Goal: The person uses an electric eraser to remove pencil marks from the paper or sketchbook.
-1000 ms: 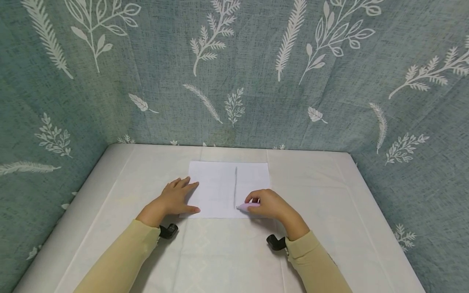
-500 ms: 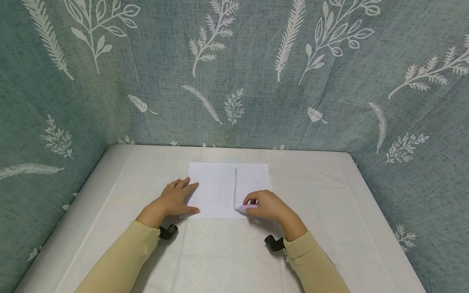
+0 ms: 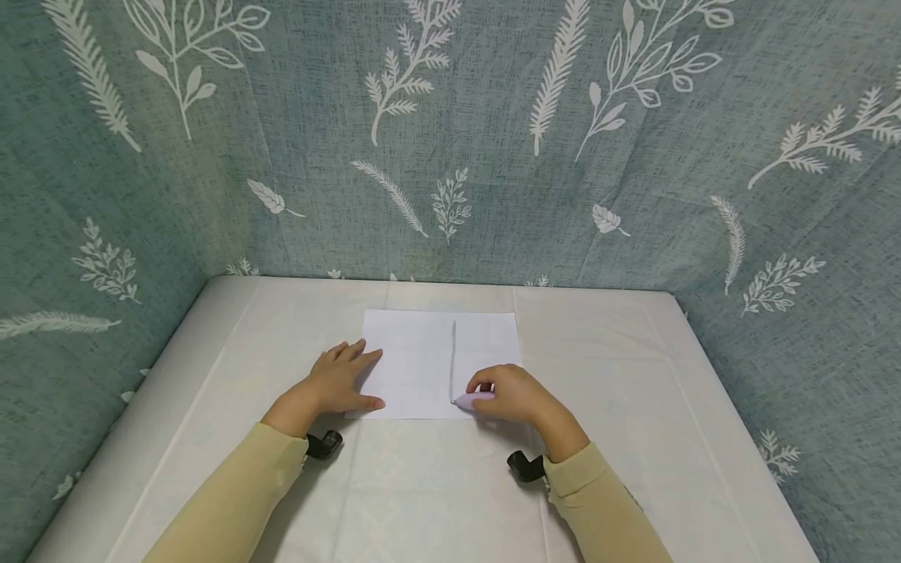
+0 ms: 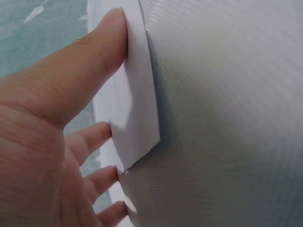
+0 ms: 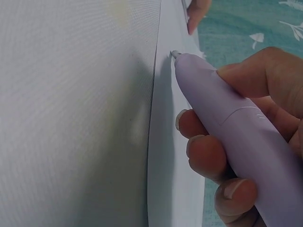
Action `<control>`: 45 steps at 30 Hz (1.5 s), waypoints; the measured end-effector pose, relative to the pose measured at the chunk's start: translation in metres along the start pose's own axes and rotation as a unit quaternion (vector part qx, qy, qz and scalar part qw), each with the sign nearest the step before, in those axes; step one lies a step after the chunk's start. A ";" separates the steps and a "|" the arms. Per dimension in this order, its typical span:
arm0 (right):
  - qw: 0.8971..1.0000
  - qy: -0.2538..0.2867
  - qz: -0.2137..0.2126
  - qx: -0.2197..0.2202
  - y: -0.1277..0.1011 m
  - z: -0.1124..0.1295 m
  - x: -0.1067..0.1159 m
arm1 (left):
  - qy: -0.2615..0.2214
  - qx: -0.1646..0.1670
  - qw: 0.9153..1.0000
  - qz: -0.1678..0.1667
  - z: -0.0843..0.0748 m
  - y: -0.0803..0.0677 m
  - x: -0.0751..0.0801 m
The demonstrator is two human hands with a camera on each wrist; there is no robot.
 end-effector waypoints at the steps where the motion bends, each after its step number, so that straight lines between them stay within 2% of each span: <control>1: 1.000 -0.001 0.001 -0.003 0.000 0.000 0.000 | 0.001 0.000 1.000 0.000 0.000 0.000 0.000; 14: 1.000 -0.005 0.002 -0.020 0.001 0.001 -0.001 | 0.003 -0.001 1.000 0.007 -0.003 -0.003 0.002; 28: 0.999 -0.010 -0.008 -0.037 0.002 -0.001 -0.001 | 0.007 0.000 1.000 0.006 0.000 0.000 -0.001; 38: 1.000 -0.007 0.000 -0.018 0.001 0.003 0.001 | 0.009 0.007 1.000 0.003 -0.001 0.000 -0.001; 45: 0.999 -0.011 -0.008 -0.045 0.002 0.002 0.000 | 0.008 0.010 1.000 0.003 0.000 0.001 -0.002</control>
Point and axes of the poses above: each hand's wrist, its own y-axis towards the middle knuckle, its own x-axis out of the back of the hand, z = x × y, the point moved 2 cm from there along y, towards the middle knuckle, and after that the axes turned 5 degrees about -y, right-handed, at the moved point
